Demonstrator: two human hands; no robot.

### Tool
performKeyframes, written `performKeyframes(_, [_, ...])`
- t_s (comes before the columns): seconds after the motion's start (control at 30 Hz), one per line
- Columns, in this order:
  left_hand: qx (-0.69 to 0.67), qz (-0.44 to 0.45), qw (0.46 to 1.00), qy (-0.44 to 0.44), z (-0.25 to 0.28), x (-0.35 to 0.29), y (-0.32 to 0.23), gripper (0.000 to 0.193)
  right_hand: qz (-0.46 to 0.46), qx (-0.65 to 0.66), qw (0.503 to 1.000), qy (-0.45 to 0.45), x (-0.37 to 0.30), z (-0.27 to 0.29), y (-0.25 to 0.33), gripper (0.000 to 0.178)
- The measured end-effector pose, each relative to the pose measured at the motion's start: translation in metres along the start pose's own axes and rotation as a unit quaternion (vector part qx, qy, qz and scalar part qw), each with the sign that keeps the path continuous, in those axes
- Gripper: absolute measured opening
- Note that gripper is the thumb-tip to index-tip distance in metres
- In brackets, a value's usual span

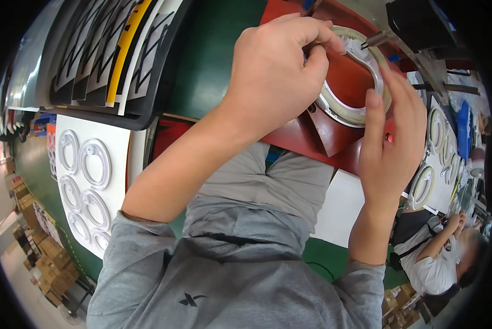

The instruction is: The recorder is assembling circular electronic components, applying adhesive and using a press machine.

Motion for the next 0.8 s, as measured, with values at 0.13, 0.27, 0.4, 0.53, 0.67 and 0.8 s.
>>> performKeyframes(0.13, [-0.009,-0.055,0.998,-0.020,-0.005,0.002,0.006,0.014,-0.053,-0.010,0.998,0.030,0.012,-0.016,-0.008,0.042])
performKeyframes(0.27, [0.007,-0.058,0.998,-0.016,-0.002,0.006,0.003,0.013,-0.066,-0.031,0.994,0.087,0.012,-0.029,-0.013,0.052])
performKeyframes(0.4, [0.016,-0.060,0.998,-0.010,-0.002,0.007,0.003,0.013,-0.081,-0.018,0.992,0.098,0.011,-0.025,-0.010,0.051])
performKeyframes(0.53, [0.011,-0.089,0.995,-0.040,-0.004,0.005,0.006,0.014,-0.069,-0.012,0.994,0.083,0.014,-0.027,-0.012,0.047])
performKeyframes(0.67, [0.007,-0.101,0.994,-0.042,-0.004,0.005,0.008,0.015,-0.085,0.000,0.994,0.066,0.017,-0.026,-0.018,0.040])
performKeyframes(0.8, [0.014,-0.071,0.997,-0.018,-0.003,0.006,0.003,0.017,-0.101,0.026,0.994,0.013,0.021,-0.017,-0.022,0.035])
Point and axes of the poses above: each hand's wrist, its own x-axis towards the middle knuckle, its own z-axis out of the back of the hand, y = z × x, the point moved 4 cm from there along x, towards the middle knuckle, and after that the axes turned 8 degrees about -z, right-handed, at the moved point
